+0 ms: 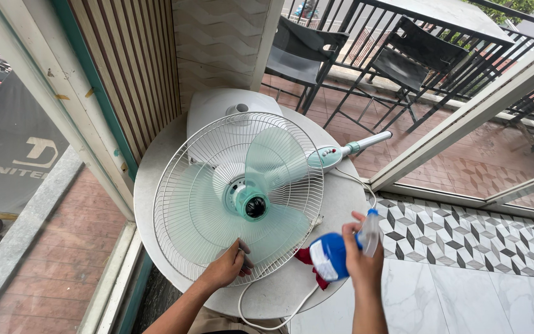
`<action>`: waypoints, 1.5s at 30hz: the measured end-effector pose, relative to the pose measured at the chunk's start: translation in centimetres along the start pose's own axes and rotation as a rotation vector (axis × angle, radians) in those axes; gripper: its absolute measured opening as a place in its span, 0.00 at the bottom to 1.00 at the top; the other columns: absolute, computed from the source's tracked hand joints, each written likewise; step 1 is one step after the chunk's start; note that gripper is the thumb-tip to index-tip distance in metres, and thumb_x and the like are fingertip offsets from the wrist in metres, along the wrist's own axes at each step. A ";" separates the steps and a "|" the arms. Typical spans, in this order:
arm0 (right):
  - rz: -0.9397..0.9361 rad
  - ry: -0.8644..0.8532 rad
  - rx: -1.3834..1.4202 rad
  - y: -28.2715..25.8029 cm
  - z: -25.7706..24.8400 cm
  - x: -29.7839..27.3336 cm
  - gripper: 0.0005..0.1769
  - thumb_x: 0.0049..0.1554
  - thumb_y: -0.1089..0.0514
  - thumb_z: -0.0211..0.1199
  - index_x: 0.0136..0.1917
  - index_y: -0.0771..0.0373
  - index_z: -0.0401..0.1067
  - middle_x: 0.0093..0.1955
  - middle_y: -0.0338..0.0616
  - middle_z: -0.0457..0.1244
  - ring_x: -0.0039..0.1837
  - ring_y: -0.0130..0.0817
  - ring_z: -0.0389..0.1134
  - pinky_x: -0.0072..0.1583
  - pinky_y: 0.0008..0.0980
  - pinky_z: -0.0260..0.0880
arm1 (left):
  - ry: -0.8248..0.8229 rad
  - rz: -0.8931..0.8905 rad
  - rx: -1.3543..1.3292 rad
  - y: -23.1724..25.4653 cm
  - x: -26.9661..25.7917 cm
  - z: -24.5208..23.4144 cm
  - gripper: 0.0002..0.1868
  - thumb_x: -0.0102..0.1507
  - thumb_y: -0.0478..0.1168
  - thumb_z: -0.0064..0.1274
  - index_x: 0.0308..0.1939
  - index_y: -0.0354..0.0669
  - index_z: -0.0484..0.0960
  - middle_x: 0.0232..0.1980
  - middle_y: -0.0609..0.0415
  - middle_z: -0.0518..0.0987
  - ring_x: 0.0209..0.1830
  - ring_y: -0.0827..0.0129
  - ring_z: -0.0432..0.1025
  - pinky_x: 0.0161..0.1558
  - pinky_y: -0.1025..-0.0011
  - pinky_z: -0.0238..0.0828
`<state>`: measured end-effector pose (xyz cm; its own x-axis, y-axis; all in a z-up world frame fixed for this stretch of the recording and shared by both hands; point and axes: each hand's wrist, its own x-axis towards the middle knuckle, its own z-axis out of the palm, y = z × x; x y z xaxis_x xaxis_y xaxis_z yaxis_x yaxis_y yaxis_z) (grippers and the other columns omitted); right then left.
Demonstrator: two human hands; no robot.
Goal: The person wipes the blades and central hub of a standing fan with a red cloth. They occasionally spray the fan with a blue spray bottle and continue wiping the blades and cage. The person rotates the fan head to access different areas while cleaning.
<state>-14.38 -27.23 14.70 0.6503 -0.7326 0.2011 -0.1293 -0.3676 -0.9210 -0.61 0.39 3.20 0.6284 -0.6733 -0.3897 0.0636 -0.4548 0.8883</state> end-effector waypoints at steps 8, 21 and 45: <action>-0.088 0.191 -0.281 8.1 1.2 15.0 0.32 0.55 0.36 0.70 0.65 0.55 0.73 0.57 0.49 0.69 0.59 0.43 0.70 0.61 0.41 0.68 | 0.004 0.015 -0.053 -0.2 0.4 0.4 0.16 0.72 0.40 0.25 0.55 0.39 0.67 0.44 0.45 0.85 0.40 0.66 0.83 0.45 0.68 0.82; 0.031 0.140 -0.210 11.6 2.5 15.4 0.53 0.44 0.47 0.79 0.74 0.65 0.57 0.64 0.55 0.62 0.63 0.43 0.66 0.62 0.42 0.68 | 0.133 -0.012 -0.035 0.6 -2.5 0.6 0.31 0.67 0.41 0.45 0.71 0.36 0.51 0.66 0.39 0.70 0.56 0.58 0.79 0.55 0.65 0.80; -0.483 0.003 -0.200 1.0 7.8 -3.2 0.18 0.51 0.68 0.68 0.56 0.62 0.73 0.58 0.44 0.70 0.57 0.41 0.75 0.57 0.33 0.78 | 0.884 0.726 0.695 14.0 -7.0 -11.7 0.22 0.64 0.36 0.54 0.63 0.42 0.77 0.67 0.47 0.74 0.72 0.54 0.63 0.69 0.53 0.60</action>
<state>-10.73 -20.82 10.53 0.6687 -0.4546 0.5884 0.0440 -0.7658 -0.6416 4.95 5.57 21.21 0.6555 -0.4066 0.6364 -0.7355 -0.5348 0.4159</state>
